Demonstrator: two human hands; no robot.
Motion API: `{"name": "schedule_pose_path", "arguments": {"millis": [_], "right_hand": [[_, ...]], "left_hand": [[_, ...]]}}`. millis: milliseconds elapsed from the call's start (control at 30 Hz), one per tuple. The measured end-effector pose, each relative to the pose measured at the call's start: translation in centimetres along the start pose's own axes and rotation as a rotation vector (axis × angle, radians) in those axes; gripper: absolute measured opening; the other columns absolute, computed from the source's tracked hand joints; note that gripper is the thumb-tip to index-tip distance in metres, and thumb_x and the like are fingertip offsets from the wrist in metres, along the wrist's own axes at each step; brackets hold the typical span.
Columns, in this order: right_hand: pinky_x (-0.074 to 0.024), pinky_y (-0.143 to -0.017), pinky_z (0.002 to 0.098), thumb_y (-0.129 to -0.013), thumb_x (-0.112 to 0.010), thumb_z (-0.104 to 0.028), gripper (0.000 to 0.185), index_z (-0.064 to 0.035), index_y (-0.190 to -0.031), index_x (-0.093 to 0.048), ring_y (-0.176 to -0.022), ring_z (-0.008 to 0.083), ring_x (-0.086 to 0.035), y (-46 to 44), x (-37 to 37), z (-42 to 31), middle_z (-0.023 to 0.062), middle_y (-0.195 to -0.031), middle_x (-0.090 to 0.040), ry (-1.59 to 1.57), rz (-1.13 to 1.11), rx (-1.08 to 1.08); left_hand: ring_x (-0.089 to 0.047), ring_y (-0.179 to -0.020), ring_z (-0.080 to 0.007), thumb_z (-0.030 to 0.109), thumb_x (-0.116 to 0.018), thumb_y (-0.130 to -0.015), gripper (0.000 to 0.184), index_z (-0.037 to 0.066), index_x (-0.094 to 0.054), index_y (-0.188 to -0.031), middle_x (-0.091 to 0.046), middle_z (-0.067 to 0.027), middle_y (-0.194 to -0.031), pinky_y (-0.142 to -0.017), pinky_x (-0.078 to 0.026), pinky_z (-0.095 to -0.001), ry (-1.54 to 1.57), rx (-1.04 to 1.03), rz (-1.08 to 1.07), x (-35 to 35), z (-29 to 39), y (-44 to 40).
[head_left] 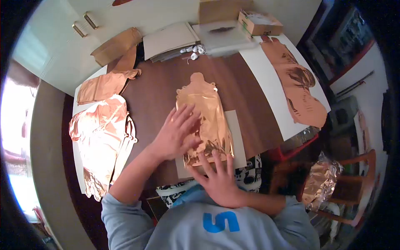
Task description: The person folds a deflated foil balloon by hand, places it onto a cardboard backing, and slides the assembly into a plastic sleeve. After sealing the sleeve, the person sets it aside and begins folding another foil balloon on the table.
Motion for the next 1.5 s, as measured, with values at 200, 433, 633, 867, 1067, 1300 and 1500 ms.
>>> {"name": "schedule_pose_path", "arguments": {"millis": [200, 433, 633, 867, 1067, 1300, 1500], "right_hand": [[-0.0511, -0.075, 0.0408, -0.076, -0.077, -0.014, 0.022, -0.0064, -0.093, -0.065, -0.09, 0.0303, -0.064, 3.0, 4.2, 6.0, 0.0122, -0.101, -0.065, -0.452, 0.221, -0.175], [-0.0467, -0.05, 0.0331, -0.087, -0.072, -0.018, 0.024, -0.0008, -0.074, -0.062, -0.053, 0.0212, -0.061, 8.0, 2.3, 11.6, 0.0134, -0.067, -0.063, -0.744, 0.142, -0.641], [-0.0491, -0.057, 0.0403, -0.086, -0.069, -0.019, 0.02, -0.0012, -0.079, -0.067, -0.061, 0.032, -0.064, 5.9, 4.0, 12.3, 0.0154, -0.071, -0.064, -0.613, 0.006, -0.582], [-0.0528, -0.063, 0.0439, -0.086, -0.067, -0.028, 0.028, -0.0021, -0.075, -0.069, -0.065, 0.0362, -0.066, 3.0, 3.4, 14.5, 0.0175, -0.069, -0.067, -0.619, -0.285, -0.526], [-0.054, -0.059, 0.0392, -0.088, -0.065, -0.027, 0.029, -0.0012, -0.078, -0.07, -0.058, 0.0276, -0.067, 0.5, 4.5, 14.5, 0.014, -0.072, -0.07, -0.651, -0.492, -0.615], [-0.0461, -0.046, 0.0258, -0.094, -0.061, -0.022, 0.026, 0.0017, -0.092, -0.07, -0.05, 0.0116, -0.06, 0.5, 2.3, 14.0, 0.009, -0.079, -0.073, -0.956, -0.753, -0.776], [-0.0403, -0.044, 0.0239, -0.096, -0.059, -0.023, 0.023, -0.0009, -0.1, -0.065, -0.05, 0.0105, -0.06, 1.7, 1.4, 13.8, 0.0112, -0.087, -0.074, -1.205, -0.801, -0.969]], "left_hand": [[-0.028, -0.144, -0.0417, 0.045, -0.055, -0.091, 0.075, 0.003, -0.034, -0.15, -0.032, -0.0226, -0.155, -0.116, -0.021, -0.0557, -0.146, 0.031, -0.073, -1.7, 1.6, 2.7], [-0.028, -0.144, -0.0413, 0.044, -0.059, -0.09, 0.073, 0.003, -0.037, -0.147, -0.031, -0.0221, -0.155, -0.116, -0.021, -0.0559, -0.058, 0.119, -0.067, -2.1, 4.6, 4.4], [-0.025, -0.144, -0.0446, 0.042, -0.063, -0.088, 0.074, 0.003, -0.038, -0.147, -0.03, -0.0231, -0.155, -0.116, -0.019, -0.0576, 0.056, 0.183, 0.072, -0.9, 5.8, 5.8], [-0.022, -0.145, -0.0461, 0.05, -0.055, -0.093, 0.079, 0.003, -0.03, -0.151, -0.026, -0.0253, -0.157, -0.116, -0.018, -0.0569, -0.074, 0.294, 0.006, -2.6, 7.2, 7.3], [-0.022, -0.144, -0.0467, 0.051, -0.054, -0.093, 0.079, 0.002, -0.031, -0.151, -0.026, -0.026, -0.156, -0.116, -0.019, -0.0562, -0.135, 0.298, -0.022, -2.8, 7.2, 7.2], [-0.024, -0.143, -0.0484, 0.051, -0.054, -0.092, 0.078, 0.001, -0.034, -0.148, -0.03, -0.027, -0.154, -0.116, -0.02, -0.056, -0.139, 0.266, -0.001, -2.8, 7.4, 7.4], [-0.026, -0.142, -0.0484, 0.05, -0.055, -0.091, 0.079, 0.001, -0.034, -0.149, -0.03, -0.028, -0.154, -0.116, -0.021, -0.056, -0.112, 0.263, -0.001, -2.6, 7.8, 7.7]]}}
Point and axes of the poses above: each hand's wrist, its own y-axis away from the middle knuckle, its own x-axis out of the back of the hand, z = x × y, the point moved 5 cm from there along -y, towards the middle knuckle
